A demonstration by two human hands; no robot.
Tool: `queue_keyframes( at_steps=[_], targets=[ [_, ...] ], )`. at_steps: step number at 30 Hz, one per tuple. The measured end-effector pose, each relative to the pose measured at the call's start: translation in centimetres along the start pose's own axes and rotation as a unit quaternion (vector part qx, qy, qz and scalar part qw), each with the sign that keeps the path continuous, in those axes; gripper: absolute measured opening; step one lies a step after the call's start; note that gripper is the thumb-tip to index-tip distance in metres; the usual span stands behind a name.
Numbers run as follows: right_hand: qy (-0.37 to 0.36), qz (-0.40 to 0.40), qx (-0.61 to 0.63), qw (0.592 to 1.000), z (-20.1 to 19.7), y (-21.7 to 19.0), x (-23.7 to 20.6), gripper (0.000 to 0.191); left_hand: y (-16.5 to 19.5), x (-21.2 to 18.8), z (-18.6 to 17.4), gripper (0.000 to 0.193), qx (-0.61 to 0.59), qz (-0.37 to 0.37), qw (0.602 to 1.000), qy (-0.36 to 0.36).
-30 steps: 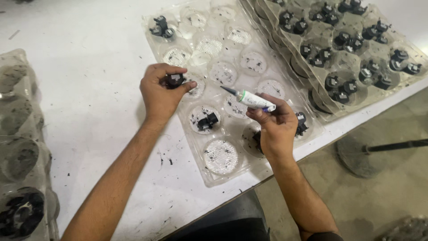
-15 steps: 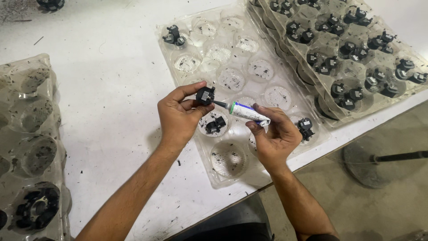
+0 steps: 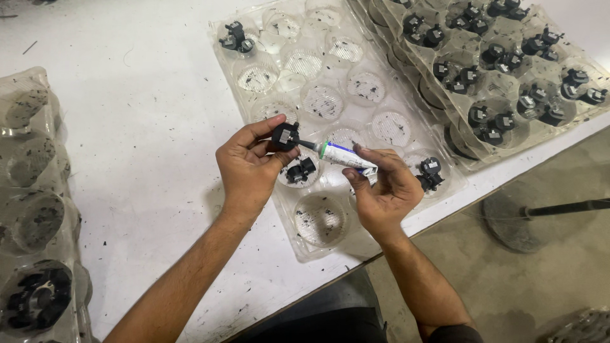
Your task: The person holds a small black plastic component in one hand and squeezes adhesive from a tube onto it with the other hand, then places the treated part back into a plastic tray and picks up the next component, repeating this for many parts arranged in trays on the workbench. At one point the person wipes or presses the tube against a cloth.
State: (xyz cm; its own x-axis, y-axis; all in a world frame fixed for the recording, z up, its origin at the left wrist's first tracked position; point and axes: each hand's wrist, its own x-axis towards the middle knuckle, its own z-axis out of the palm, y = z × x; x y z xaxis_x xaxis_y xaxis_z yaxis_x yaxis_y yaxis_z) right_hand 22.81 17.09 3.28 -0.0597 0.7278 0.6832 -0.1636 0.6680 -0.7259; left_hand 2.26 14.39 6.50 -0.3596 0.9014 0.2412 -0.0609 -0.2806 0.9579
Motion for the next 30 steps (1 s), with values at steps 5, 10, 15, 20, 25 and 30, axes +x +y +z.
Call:
queue_keyframes(
  at_steps=[5,10,15,20,25,30],
  targets=[
    [-0.024,-0.113,-0.163,0.980,-0.1,-0.9,0.7,0.036,0.2,-0.3,-0.1,0.040,0.034,0.013,0.999,-0.007],
    [-0.021,-0.151,-0.195,0.969,-0.4,-1.3,1.2,0.037,0.0,-0.6,0.1,0.038,0.029,0.001,0.999,-0.019],
    [-0.019,-0.168,-0.203,0.964,-0.6,-1.1,1.3,0.036,-0.3,-0.4,0.3,0.040,0.007,-0.028,0.999,-0.014],
    [-0.012,-0.166,-0.205,0.965,-0.8,-1.0,1.1,0.035,-0.6,-0.4,0.4,0.040,0.007,-0.039,0.999,-0.007],
    [-0.012,-0.167,-0.217,0.962,-0.9,-1.2,1.0,0.035,-0.9,-0.6,0.6,0.042,-0.001,-0.035,0.999,-0.007],
    [-0.005,-0.169,-0.206,0.964,-0.7,-1.2,0.9,0.036,-1.6,-0.9,0.8,0.046,-0.058,-0.075,0.995,0.007]
  ],
)
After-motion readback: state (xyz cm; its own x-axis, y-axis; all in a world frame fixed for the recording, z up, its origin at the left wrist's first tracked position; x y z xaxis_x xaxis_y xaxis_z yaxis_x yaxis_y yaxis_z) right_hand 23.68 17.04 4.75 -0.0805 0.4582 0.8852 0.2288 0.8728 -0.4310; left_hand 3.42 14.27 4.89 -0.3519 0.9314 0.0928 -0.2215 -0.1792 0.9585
